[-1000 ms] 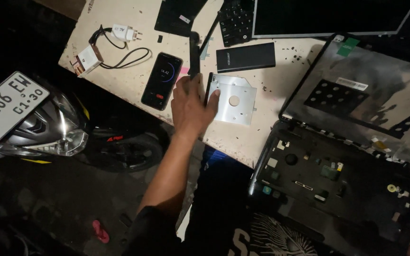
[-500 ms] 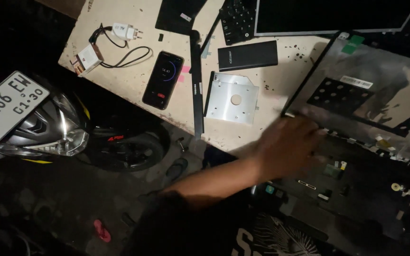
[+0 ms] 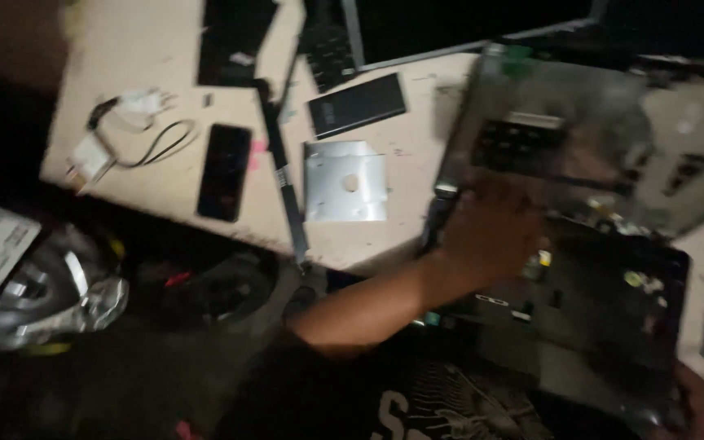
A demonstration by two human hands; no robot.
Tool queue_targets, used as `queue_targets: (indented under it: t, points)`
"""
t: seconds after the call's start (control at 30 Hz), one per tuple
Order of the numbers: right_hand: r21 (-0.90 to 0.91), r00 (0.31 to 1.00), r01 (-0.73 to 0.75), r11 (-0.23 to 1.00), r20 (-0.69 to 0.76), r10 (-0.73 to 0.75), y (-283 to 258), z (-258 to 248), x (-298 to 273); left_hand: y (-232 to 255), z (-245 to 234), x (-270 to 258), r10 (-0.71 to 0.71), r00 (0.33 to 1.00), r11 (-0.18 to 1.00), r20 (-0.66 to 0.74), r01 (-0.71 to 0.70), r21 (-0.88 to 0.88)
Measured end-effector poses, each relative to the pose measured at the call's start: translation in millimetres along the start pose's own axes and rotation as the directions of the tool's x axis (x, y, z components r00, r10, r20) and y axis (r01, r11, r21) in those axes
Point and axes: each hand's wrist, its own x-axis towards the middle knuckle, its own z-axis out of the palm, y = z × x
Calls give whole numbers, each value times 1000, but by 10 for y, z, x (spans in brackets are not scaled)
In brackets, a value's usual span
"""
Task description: The person is working on a disassembled laptop on a cluttered workbench. They use a screwdriver to remove screws from the back panel of the laptop, then lift the screen assembly to inspect the internal components and connectors.
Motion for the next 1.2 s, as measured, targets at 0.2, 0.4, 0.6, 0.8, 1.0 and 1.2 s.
queue_targets:
  t: [0.2, 0.4, 0.6, 0.8, 1.0, 1.2]
  points:
    - [291, 983, -143, 946, 152, 102, -434, -178, -271, -311, -44, 2, 150, 987, 974, -61, -158, -160]
    - [553, 963, -135, 822, 267, -21, -739, -447, -371, -375, -88, -36, 179, 984, 964, 15, -172, -200]
    - [549, 956, -158, 821, 295, -14, -569, -324, -376, -119, -91, -66, 103, 976, 990, -192, -120, -76]
    - [464, 979, -3, 886, 183, -92, -526, -289, -348, -353, -169, -71, 128, 991, 937, -42, -135, -323]
    - [348, 975, 26, 937, 197, -100, -431, -303, -238, -539, -704, -528, -92, 995, 908, -26, 73, -412]
    - [513, 959, 65, 856, 204, -196, -344, -320, -169, -550, -917, -1020, -369, 928, 849, 53, 360, -388]
